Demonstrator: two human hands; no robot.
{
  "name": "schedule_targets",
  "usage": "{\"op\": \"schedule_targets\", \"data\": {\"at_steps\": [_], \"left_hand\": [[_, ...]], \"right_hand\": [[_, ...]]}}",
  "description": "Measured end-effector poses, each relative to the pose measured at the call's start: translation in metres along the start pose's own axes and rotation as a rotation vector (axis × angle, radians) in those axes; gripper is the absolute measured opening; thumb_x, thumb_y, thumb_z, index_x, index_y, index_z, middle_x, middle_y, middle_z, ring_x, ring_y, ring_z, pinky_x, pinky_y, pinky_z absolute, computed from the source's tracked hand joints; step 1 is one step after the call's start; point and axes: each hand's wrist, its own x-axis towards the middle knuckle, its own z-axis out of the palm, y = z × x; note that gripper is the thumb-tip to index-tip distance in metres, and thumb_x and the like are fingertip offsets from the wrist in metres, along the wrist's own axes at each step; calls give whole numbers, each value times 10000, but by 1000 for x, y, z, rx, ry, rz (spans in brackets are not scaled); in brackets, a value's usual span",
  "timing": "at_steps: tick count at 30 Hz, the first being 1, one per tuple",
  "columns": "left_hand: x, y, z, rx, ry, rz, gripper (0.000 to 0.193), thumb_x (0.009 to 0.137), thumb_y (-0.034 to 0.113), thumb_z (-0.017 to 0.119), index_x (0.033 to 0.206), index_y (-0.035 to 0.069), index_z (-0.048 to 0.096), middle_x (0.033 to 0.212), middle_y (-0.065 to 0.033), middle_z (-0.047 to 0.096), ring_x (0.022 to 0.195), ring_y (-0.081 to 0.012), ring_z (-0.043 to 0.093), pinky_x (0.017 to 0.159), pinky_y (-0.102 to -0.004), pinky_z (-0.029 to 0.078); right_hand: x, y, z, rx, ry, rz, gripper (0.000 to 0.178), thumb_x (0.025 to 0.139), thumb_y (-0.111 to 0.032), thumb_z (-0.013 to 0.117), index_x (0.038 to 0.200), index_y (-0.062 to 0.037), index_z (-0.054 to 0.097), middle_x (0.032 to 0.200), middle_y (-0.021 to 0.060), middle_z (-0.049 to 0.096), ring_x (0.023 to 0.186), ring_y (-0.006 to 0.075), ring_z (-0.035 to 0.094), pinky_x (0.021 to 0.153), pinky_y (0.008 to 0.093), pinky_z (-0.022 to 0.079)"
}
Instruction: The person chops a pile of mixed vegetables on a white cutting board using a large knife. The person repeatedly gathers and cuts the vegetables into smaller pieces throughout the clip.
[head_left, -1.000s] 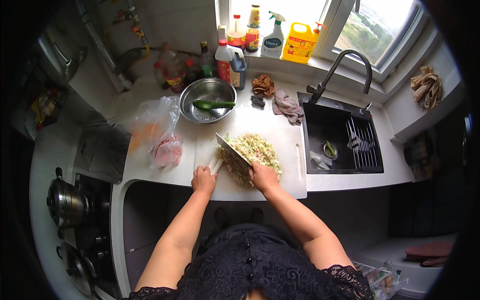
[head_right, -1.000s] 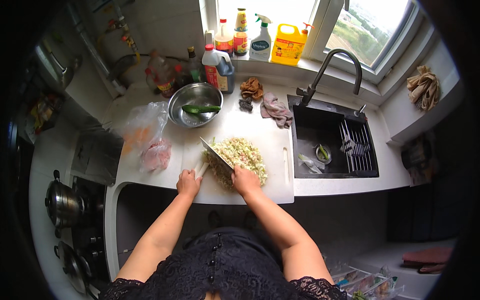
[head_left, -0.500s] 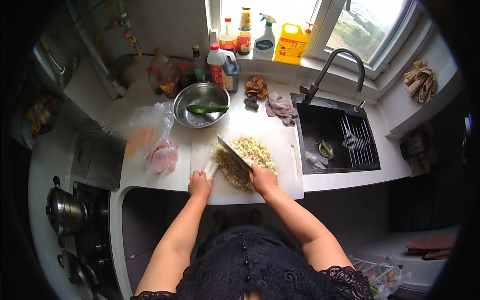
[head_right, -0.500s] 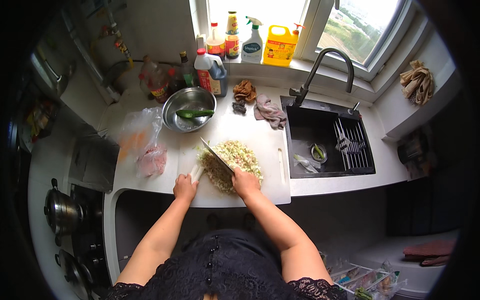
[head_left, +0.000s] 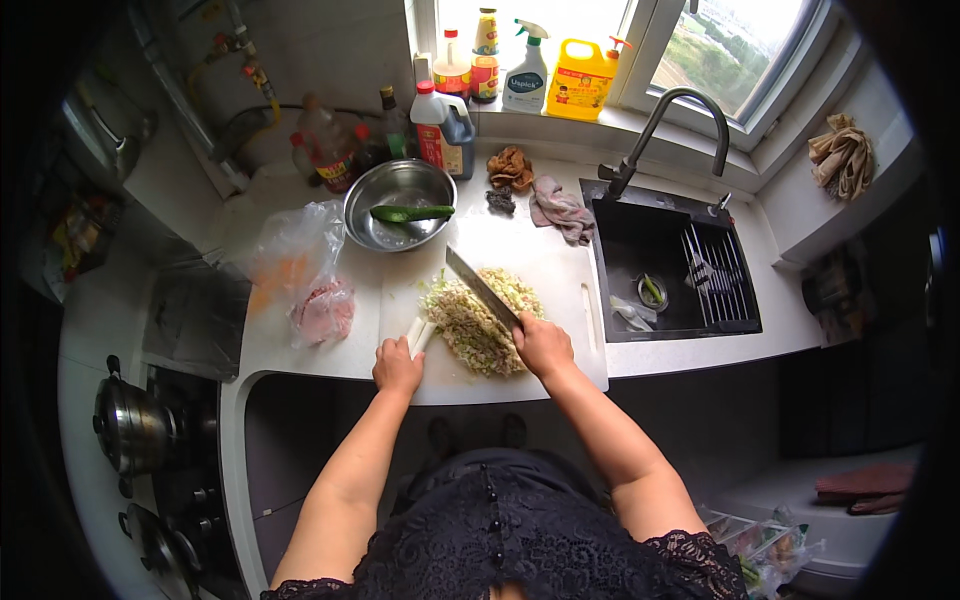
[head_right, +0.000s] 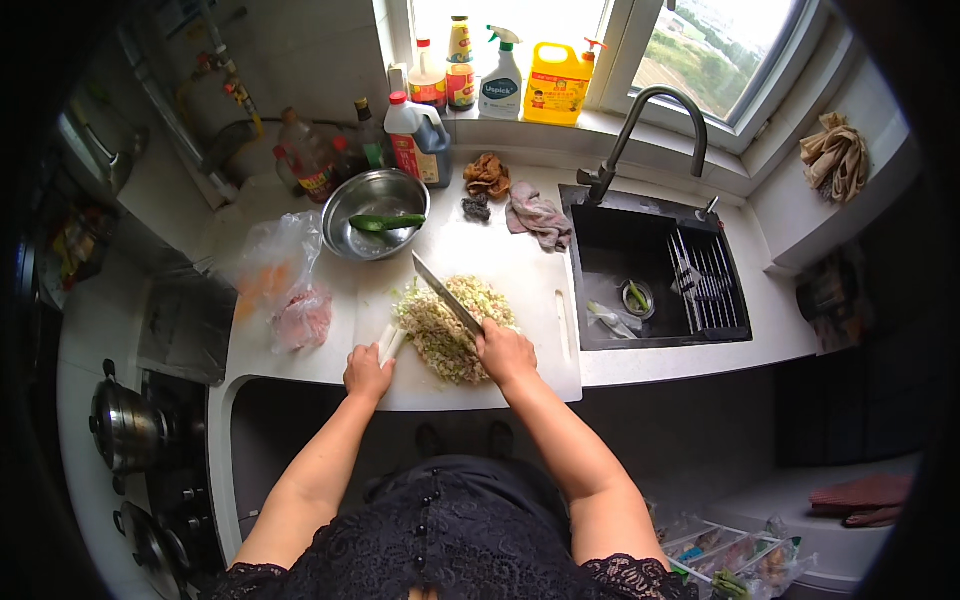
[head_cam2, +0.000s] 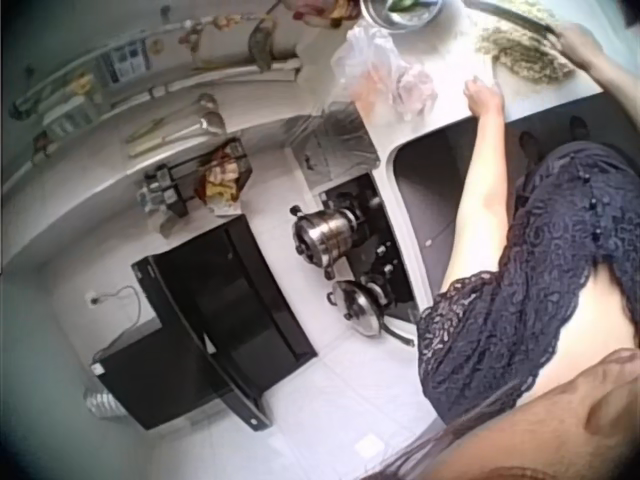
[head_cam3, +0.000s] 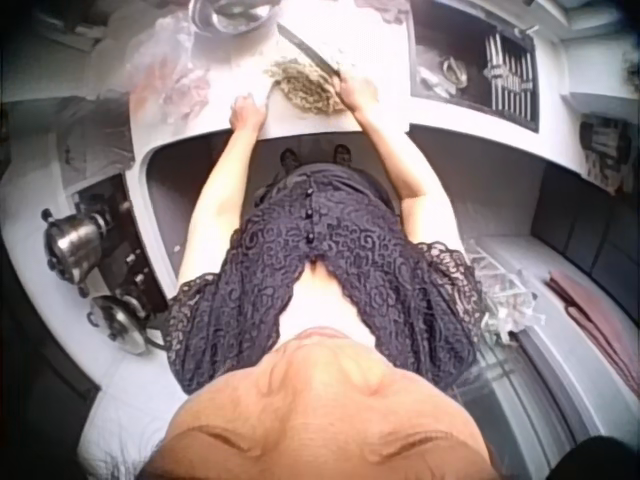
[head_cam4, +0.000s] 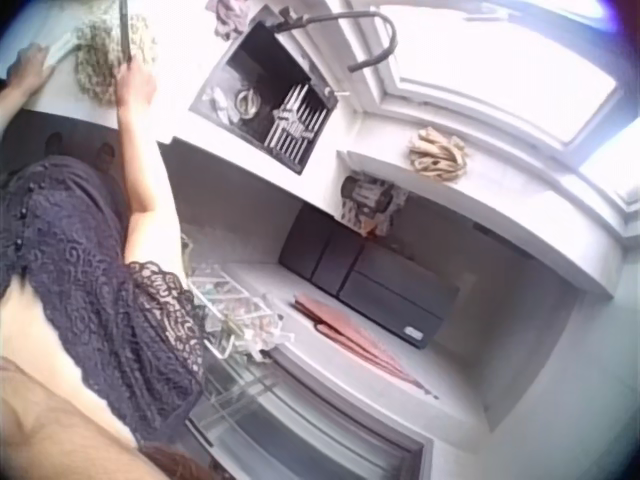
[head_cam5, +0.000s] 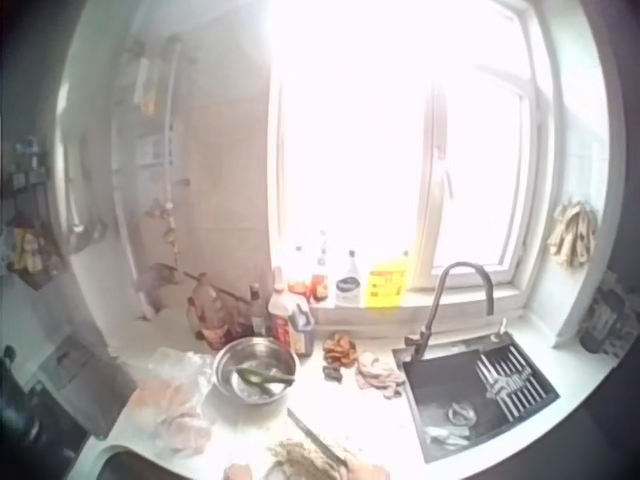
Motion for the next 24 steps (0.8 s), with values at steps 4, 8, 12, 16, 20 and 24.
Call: {"op": "schedule_targets", "data": {"at_steps": [4, 8, 12, 16, 20, 24], "left_hand": [[1, 3, 1, 0, -15, -4, 473, 750, 307, 706, 1142, 86, 559, 1055, -99, 527, 1031, -292, 515, 810, -409, 493], [2, 0, 4, -6, -14, -8, 494, 748, 305, 709, 1163, 92, 547, 1065, -98, 523, 1044, -293, 507, 817, -411, 490], [-1, 3, 1, -18, -2, -10, 549, 742, 306, 715, 1210, 100, 512, 1085, -96, 512, 1064, -293, 497, 835, -414, 484], [-1, 3, 2, -18, -7, -4, 609, 732, 306, 726, 1249, 104, 476, 1098, -99, 502, 1071, -295, 492, 836, -418, 482], [-3, 3, -2, -21, -10, 2, 650, 713, 291, 746, 1268, 106, 462, 1109, -100, 499, 1072, -297, 490, 841, -415, 480], [-7, 1, -4, -44, -18, -9, 655, 695, 290, 756, 1259, 92, 488, 1124, -104, 513, 1073, -292, 497, 875, -402, 454]], "right_hand": [[2, 9, 14, -27, 12, 25, 199, 877, -279, 501, 925, -91, 545, 827, 175, 646, 794, 389, 616, 717, 493, 477], [9, 13, 9, -70, -14, -15, 200, 874, -276, 503, 922, -86, 544, 829, 171, 649, 784, 388, 617, 704, 495, 477], [1, 8, 10, -26, -6, -9, 206, 871, -279, 504, 920, -83, 548, 830, 173, 649, 792, 386, 619, 715, 497, 477], [4, 17, 15, -53, -57, 1, 213, 876, -286, 499, 904, -79, 538, 823, 176, 645, 794, 393, 616, 717, 504, 473], [-8, 11, -6, -20, 65, -117, 203, 887, -279, 500, 871, -77, 525, 791, 168, 635, 734, 387, 612, 667, 501, 475], [-19, 50, -4, -109, 255, -475, 165, 866, -242, 549, 788, -105, 500, 654, 109, 570, 597, 322, 598, 520, 441, 473]]}}
